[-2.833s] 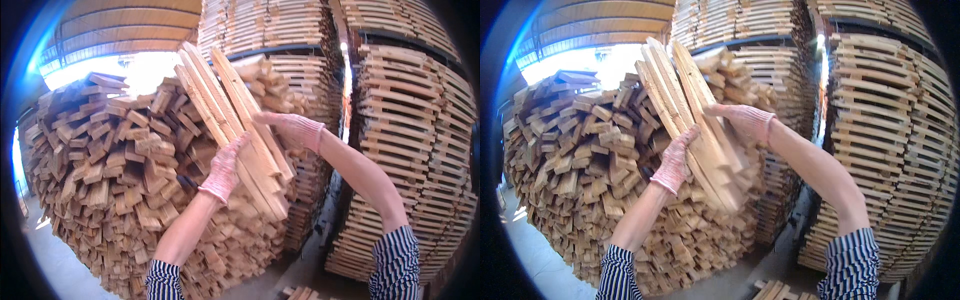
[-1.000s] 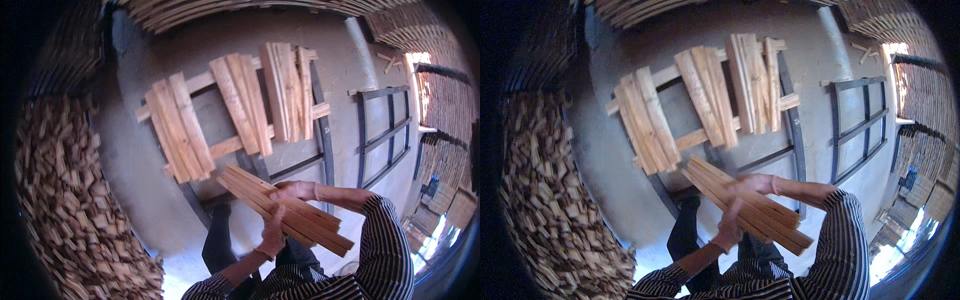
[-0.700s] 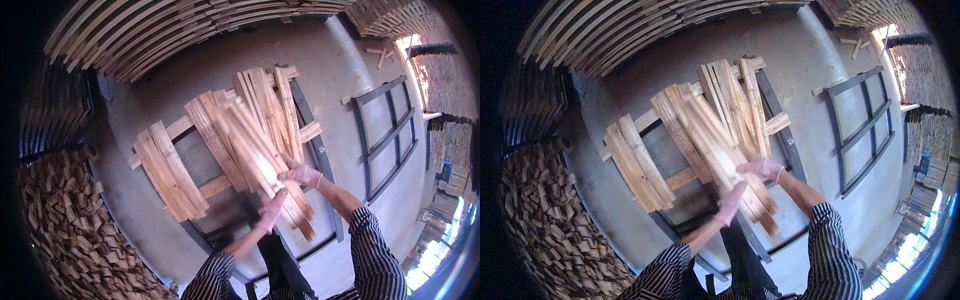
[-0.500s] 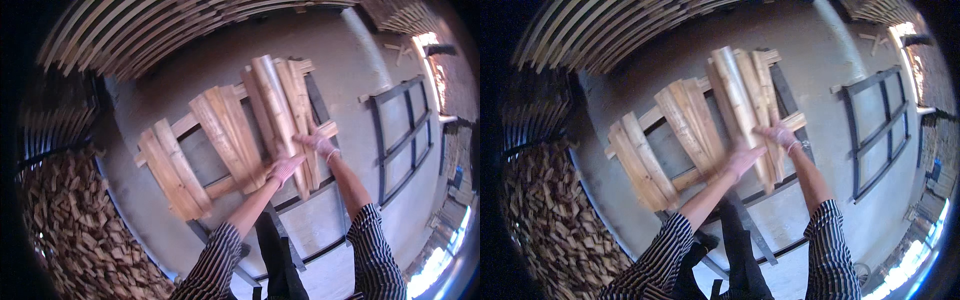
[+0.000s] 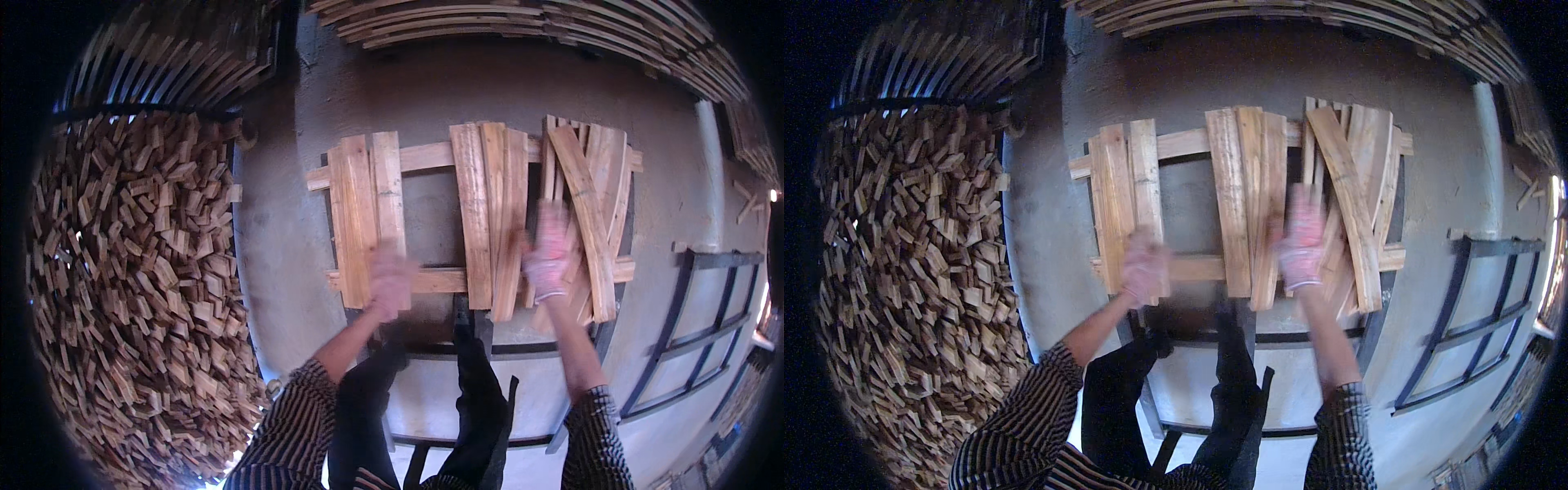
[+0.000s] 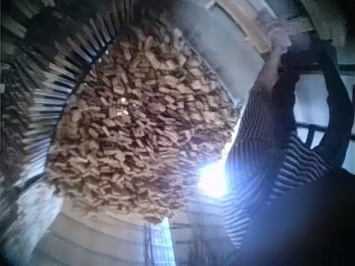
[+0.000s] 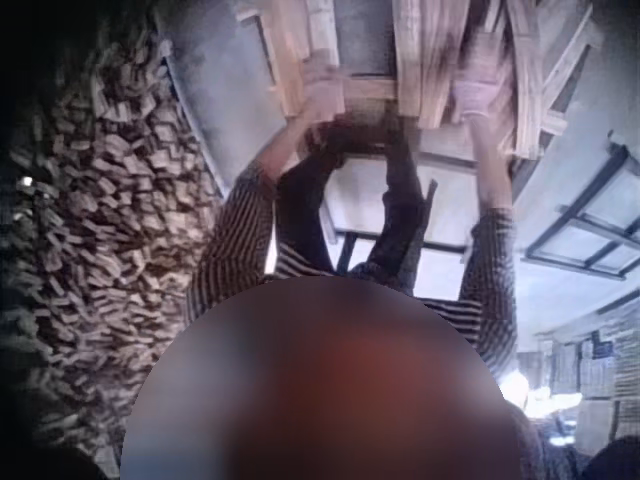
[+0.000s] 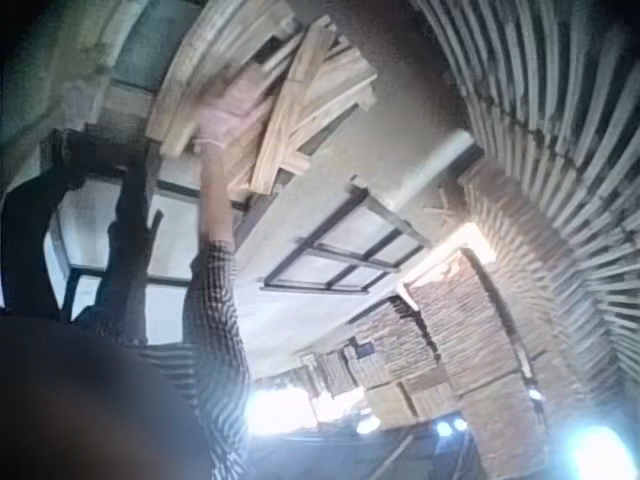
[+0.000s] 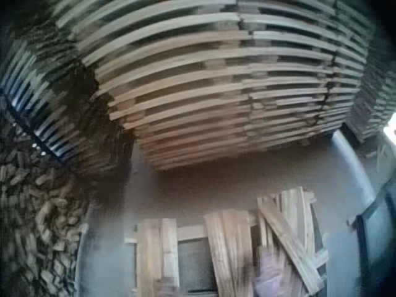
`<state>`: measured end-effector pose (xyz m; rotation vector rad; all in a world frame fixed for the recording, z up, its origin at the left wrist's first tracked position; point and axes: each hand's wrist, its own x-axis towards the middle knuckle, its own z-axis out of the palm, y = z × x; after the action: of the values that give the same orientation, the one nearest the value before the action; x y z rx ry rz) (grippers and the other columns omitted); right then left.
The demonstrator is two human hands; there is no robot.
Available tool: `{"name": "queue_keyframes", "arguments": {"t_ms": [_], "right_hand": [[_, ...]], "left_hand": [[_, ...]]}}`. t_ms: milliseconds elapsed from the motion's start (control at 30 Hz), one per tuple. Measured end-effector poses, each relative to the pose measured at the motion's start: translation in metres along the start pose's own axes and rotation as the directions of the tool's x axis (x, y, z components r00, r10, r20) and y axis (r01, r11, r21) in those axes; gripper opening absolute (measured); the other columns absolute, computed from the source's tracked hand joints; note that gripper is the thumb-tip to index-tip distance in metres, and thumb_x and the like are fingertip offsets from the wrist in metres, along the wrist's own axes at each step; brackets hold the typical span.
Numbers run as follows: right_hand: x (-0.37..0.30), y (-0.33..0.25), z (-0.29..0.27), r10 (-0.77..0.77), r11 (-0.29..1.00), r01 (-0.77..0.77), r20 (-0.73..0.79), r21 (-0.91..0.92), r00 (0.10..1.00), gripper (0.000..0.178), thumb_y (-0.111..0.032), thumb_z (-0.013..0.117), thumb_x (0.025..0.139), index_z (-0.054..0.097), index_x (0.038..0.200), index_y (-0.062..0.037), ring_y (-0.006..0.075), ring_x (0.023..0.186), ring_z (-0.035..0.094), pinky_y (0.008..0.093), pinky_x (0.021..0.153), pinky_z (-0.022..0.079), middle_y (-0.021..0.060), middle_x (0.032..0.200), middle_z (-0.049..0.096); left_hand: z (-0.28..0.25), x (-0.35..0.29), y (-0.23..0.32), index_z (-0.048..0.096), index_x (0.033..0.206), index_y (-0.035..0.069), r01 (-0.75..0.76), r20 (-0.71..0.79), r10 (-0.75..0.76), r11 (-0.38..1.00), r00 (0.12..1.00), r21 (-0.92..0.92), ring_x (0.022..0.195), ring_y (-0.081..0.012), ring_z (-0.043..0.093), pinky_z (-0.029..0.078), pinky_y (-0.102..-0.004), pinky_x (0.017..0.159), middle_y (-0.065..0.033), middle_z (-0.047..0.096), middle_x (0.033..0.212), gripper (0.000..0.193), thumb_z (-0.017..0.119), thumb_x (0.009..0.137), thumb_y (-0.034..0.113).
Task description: The person picks up wooden planks from a large pile and places them onto a metal frame on the floor. They arrange the planks in layers, alternating the orientation of the wood to create a stable stack. The person wears pink gloves and uses both hands to handle the lumber.
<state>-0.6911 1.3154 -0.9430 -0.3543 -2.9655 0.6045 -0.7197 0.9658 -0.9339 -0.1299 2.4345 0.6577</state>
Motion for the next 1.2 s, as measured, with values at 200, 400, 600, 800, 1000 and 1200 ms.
{"name": "queue_keyframes", "arguments": {"t_ms": [200,400,600,800,1000,1200], "right_hand": [[0.010,-0.156,0.196,0.180,0.461,-0.571,0.558,0.679,0.810,0.093,-0.042,0.079,0.088,0.037,0.159,0.0000,0.0356,0.145,0.048,0.0406,0.120,0.038,0.0239,0.159,0.046],[0.013,-0.204,0.266,0.008,0.111,-0.822,0.826,0.559,0.563,0.066,-0.034,0.085,0.087,0.059,0.136,0.0009,0.0241,0.103,0.070,0.0381,0.089,0.059,0.0138,0.118,0.071],[0.010,-0.192,0.254,-0.134,0.270,-0.642,0.688,0.718,0.713,0.055,-0.038,0.080,0.092,0.066,0.131,-0.0021,0.0165,0.101,0.070,0.0340,0.092,0.057,0.0066,0.115,0.073],[0.025,-0.148,0.177,0.153,0.294,-0.676,0.665,0.675,0.731,0.064,-0.030,0.082,0.089,0.059,0.137,0.0047,0.0218,0.103,0.073,0.0384,0.092,0.059,0.0126,0.117,0.074],[-0.007,-0.136,0.199,0.128,0.983,-0.155,-0.231,-0.103,0.965,0.077,-0.039,0.075,0.091,0.043,0.156,-0.0118,0.0303,0.132,0.060,0.0420,0.103,0.052,0.0190,0.148,0.057],[-0.025,-0.238,0.192,0.092,0.970,-0.109,-0.085,-0.219,0.992,0.079,-0.052,0.069,0.090,0.045,0.149,-0.0053,0.0397,0.136,0.049,0.0497,0.104,0.047,0.0231,0.149,0.050]], "left_hand": [[-0.048,0.084,-0.059,0.028,0.160,-0.005,0.265,-0.147,-0.273,0.962,0.951,-0.066,0.148,-0.0404,0.041,0.038,-0.0418,0.120,-0.0288,0.041,0.159,0.115,0.078,0.081,0.061],[-0.027,0.104,-0.098,0.029,0.159,-0.004,0.234,-0.295,-0.207,0.970,0.933,0.060,0.141,-0.0446,0.046,0.043,-0.0469,0.114,-0.0301,0.043,0.153,0.121,0.083,0.075,0.063],[-0.032,0.108,-0.134,0.037,0.156,-0.003,0.065,-0.249,-0.076,0.997,0.966,-0.052,0.140,-0.0438,0.047,0.041,-0.0482,0.117,-0.0299,0.050,0.146,0.106,0.083,0.079,0.054],[0.021,0.126,-0.106,0.050,0.148,0.002,-0.408,-0.297,0.322,0.862,0.899,-0.300,0.134,-0.0416,0.054,0.043,-0.0468,0.114,-0.0261,0.055,0.144,0.073,0.073,0.088,0.037],[-0.008,0.129,-0.100,0.048,0.151,0.004,-0.613,-0.295,0.573,0.788,0.765,-0.056,0.143,-0.0385,0.045,0.037,-0.0458,0.121,-0.0220,0.051,0.153,0.071,0.071,0.091,0.035],[-0.022,0.104,-0.198,0.019,0.167,0.010,0.006,-0.418,-0.003,1.000,0.908,0.005,0.138,-0.0424,0.051,0.046,-0.0490,0.112,-0.0266,0.041,0.158,0.115,0.085,0.077,0.039]]}}
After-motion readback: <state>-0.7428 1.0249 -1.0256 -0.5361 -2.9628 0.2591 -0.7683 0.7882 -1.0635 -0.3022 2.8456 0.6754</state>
